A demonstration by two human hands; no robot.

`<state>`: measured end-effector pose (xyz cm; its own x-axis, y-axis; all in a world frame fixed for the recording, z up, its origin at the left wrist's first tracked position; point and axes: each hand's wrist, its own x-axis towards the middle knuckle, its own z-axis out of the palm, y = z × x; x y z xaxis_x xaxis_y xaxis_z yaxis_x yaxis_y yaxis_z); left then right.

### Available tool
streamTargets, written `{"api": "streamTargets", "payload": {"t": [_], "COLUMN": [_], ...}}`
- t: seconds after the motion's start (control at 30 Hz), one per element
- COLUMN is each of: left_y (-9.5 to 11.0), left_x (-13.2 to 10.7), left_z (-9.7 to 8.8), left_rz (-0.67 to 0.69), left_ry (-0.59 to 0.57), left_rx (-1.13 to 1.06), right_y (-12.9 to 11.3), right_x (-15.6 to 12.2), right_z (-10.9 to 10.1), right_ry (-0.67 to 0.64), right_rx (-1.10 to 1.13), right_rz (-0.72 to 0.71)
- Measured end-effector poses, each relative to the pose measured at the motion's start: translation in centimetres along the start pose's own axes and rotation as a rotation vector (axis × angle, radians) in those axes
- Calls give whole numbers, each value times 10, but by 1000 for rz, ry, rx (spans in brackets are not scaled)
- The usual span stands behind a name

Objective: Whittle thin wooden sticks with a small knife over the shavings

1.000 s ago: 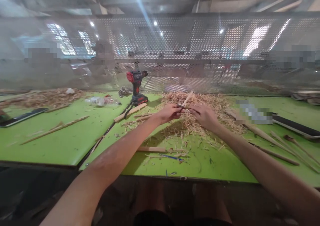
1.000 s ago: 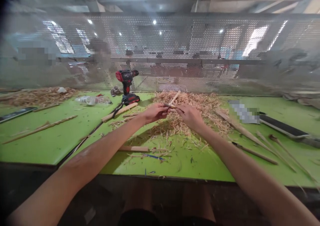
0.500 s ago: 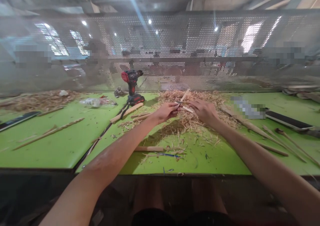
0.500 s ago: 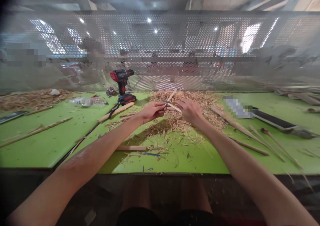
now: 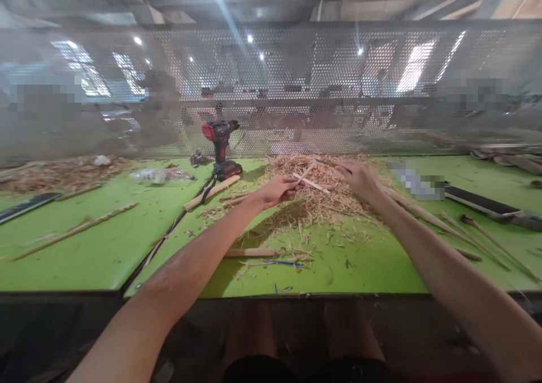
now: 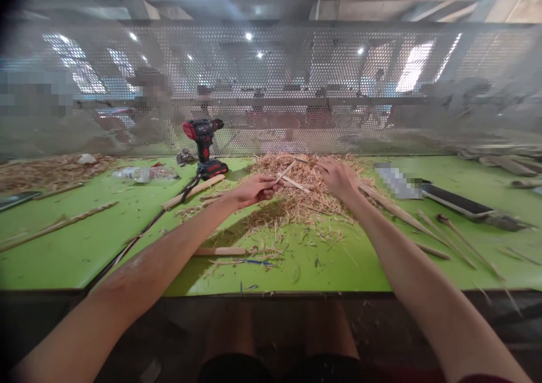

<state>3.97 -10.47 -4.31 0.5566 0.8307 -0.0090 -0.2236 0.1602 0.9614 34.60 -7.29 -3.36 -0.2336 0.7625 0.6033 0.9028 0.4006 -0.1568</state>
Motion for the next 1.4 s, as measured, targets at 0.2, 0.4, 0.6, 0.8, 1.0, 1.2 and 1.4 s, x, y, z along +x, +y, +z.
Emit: {"api": "streamTargets", "payload": {"t": [0.2, 0.4, 0.6, 0.8, 1.0, 1.2, 1.4], "left_y": [0, -1, -1, -1, 0, -2, 0], "left_x": [-2, 0, -1, -5, -7, -4, -3], "left_z": [-2, 2, 10, 20, 25, 25, 22], "left_rz": [-14, 4, 20, 25, 24, 41, 45], "left_ry": [-45, 54, 73, 108, 111, 134, 125], "left_rx": [19, -55, -67, -32, -14, 30, 51], "right_y": [9, -40, -72, -68, -60, -58, -56], "right_x": [-1, -11, -25, -27, -24, -24, -23], "right_z": [-11, 2, 13, 18, 13, 12, 9], "right_ry": [139, -62, -152, -112, -86, -83, -83], "right_rx": [-25, 257, 196, 113, 11, -48, -42], "right_rz": [295, -19, -142, -142, -172, -148, -142]}}
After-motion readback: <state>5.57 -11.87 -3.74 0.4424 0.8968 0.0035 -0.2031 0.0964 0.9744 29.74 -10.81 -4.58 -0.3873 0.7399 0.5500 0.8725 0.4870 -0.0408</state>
